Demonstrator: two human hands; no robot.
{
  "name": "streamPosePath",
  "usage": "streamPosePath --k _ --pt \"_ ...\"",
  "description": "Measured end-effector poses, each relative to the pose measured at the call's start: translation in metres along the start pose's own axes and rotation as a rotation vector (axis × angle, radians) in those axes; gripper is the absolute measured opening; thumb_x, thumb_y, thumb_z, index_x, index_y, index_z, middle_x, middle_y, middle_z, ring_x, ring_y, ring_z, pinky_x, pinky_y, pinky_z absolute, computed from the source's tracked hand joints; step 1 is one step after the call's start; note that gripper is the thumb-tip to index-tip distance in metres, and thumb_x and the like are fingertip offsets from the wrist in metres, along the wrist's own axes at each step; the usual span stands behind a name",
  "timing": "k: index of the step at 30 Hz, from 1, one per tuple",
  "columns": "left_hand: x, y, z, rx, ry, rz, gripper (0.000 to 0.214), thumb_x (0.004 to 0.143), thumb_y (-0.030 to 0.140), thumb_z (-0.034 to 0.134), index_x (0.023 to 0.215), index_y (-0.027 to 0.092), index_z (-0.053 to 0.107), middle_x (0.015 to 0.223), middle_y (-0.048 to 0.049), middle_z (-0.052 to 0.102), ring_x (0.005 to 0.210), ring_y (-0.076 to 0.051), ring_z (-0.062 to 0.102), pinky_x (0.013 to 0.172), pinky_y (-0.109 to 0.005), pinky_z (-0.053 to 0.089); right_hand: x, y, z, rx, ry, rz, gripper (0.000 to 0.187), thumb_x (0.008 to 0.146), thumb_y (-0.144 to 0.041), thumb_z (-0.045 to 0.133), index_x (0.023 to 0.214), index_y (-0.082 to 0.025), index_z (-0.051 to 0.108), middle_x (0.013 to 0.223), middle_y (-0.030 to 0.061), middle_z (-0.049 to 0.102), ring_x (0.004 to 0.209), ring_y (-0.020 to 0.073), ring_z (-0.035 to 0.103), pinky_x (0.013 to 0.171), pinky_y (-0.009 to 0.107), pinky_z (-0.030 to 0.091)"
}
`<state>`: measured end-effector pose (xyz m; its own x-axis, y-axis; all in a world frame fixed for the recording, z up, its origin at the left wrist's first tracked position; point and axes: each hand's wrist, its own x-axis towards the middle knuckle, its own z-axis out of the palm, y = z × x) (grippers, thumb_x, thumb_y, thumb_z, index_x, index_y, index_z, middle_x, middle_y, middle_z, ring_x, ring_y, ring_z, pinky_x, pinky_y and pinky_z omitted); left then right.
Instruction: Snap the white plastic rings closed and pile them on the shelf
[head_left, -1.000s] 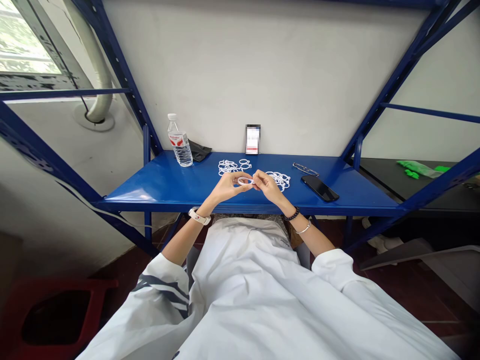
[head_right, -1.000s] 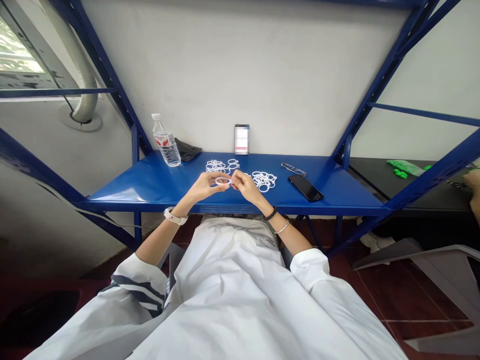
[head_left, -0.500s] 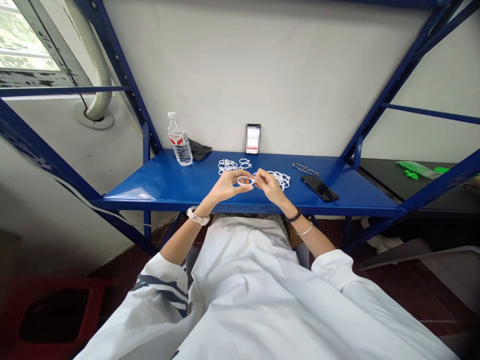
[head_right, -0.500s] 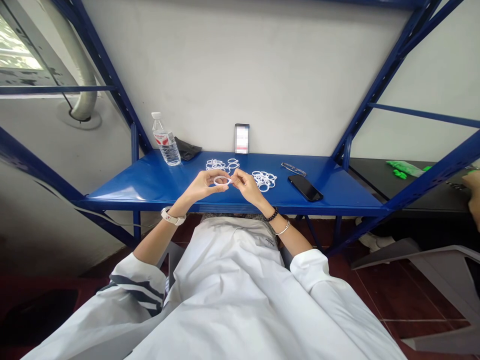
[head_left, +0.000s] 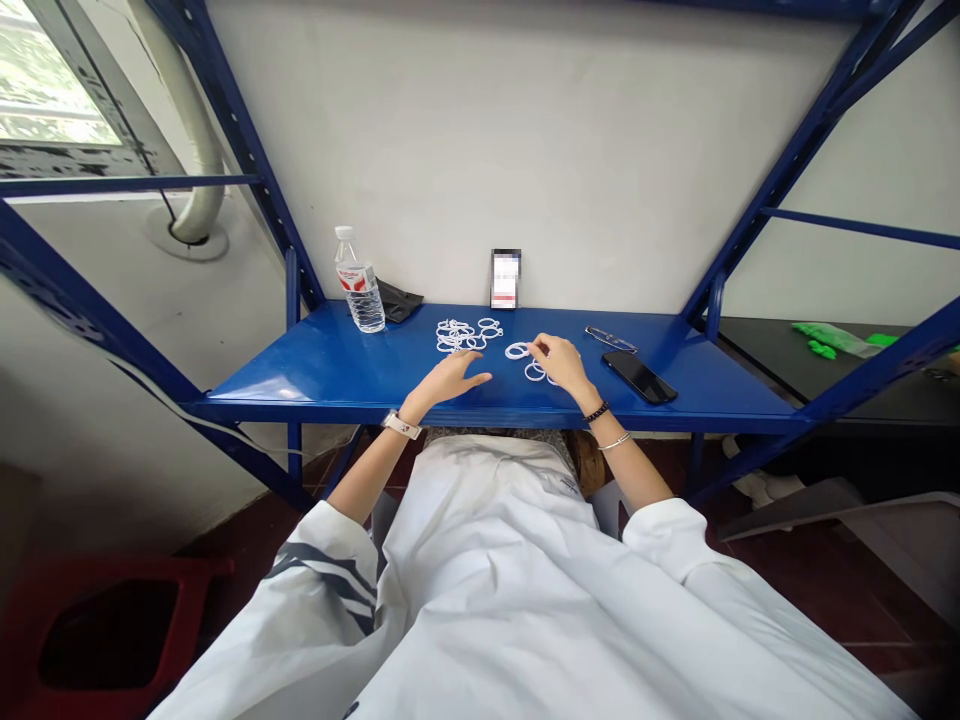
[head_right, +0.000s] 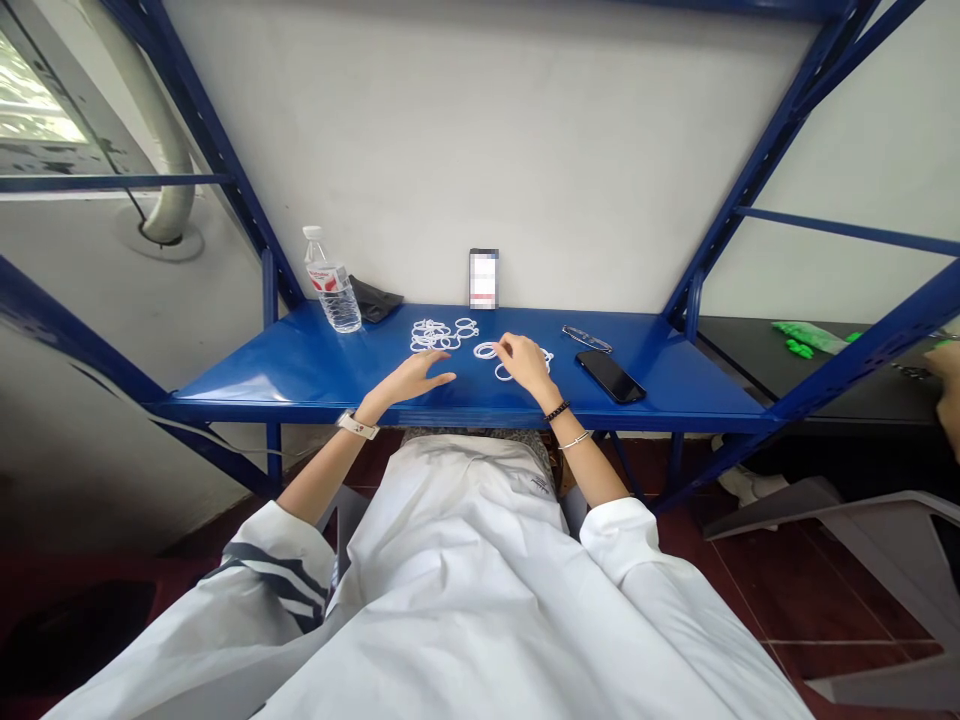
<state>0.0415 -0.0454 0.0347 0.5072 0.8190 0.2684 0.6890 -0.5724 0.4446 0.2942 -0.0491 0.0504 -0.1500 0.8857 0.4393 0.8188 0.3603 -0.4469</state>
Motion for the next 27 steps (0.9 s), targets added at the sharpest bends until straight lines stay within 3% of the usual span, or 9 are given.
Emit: streamPosePath --k 3,7,9,12,16,20,27 --pt "0.004 -0.021 0.011 0.212 0.022 -0.103 0.046 0.102 0.037 0.048 0.138 0.011 0.056 0.153 -0.0218 0.048 0.144 -0.036 0.044 0.115 -0.051 0.041 0.004 0.020 -0.007 -0.272 -0.011 0.091 0.028 0.100 -0.034 0.050 0.081 -0.019 0.065 0.093 0.0119 0.073 0.092 0.0254 0.063 0.072 0.032 0.042" --pt "0.004 -0.042 0.019 0.322 0.004 -0.214 0.047 0.104 0.037 0.044 0.144 0.012 0.050 0.163 -0.0209 0.034 0.154 -0.036 0.028 0.118 -0.057 0.035 0.003 0.029 -0.014 -0.377 0.005 0.146 0.032 0.102 -0.033 0.045 0.090 -0.017 0.070 0.101 0.0149 0.074 0.100 0.0278 0.063 0.075 0.033 0.044" --pt "0.004 -0.049 0.019 0.330 0.003 -0.206 0.045 0.105 0.037 0.042 0.142 0.013 0.051 0.162 -0.0198 0.037 0.153 -0.035 0.031 0.118 -0.058 0.034 0.002 0.028 -0.015 -0.362 -0.002 0.151 0.031 0.102 -0.032 0.045 0.091 -0.017 0.070 0.101 0.0143 0.074 0.099 0.0272 0.063 0.074 0.033 0.044" --pt "0.005 -0.055 0.015 0.307 0.019 -0.154 0.038 0.103 0.035 0.045 0.132 0.015 0.057 0.149 -0.0185 0.053 0.140 -0.035 0.048 0.112 -0.054 0.043 0.003 0.024 -0.013 -0.322 -0.034 0.133 0.030 0.102 -0.031 0.045 0.091 -0.018 0.070 0.101 0.0129 0.074 0.097 0.0258 0.063 0.072 0.032 0.043" --pt "0.008 -0.055 0.013 0.264 0.036 -0.056 0.028 0.096 0.018 0.048 0.121 0.015 0.060 0.128 -0.0158 0.065 0.118 -0.031 0.062 0.100 -0.044 0.051 0.003 0.019 -0.009 -0.276 -0.064 0.091 0.029 0.101 -0.031 0.046 0.089 -0.018 0.070 0.099 0.0114 0.074 0.093 0.0239 0.064 0.069 0.030 0.040" --pt "0.009 -0.051 0.015 0.240 0.058 -0.019 0.033 0.089 0.004 0.043 0.114 0.017 0.060 0.111 -0.0137 0.070 0.105 -0.029 0.065 0.087 -0.038 0.052 0.003 0.015 -0.004 -0.221 -0.083 0.043 0.027 0.100 -0.031 0.049 0.088 -0.019 0.070 0.098 0.0097 0.075 0.089 0.0221 0.064 0.068 0.029 0.039" --pt "0.009 -0.024 0.007 -0.056 0.101 0.146 0.018 0.089 0.016 0.052 0.105 0.020 0.060 0.087 -0.0044 0.068 0.080 -0.019 0.065 0.076 -0.030 0.051 -0.004 -0.005 0.010 0.019 -0.180 -0.084 0.023 0.099 -0.034 0.054 0.090 -0.018 0.069 0.093 0.0076 0.074 0.085 0.0202 0.066 0.073 0.029 0.042"
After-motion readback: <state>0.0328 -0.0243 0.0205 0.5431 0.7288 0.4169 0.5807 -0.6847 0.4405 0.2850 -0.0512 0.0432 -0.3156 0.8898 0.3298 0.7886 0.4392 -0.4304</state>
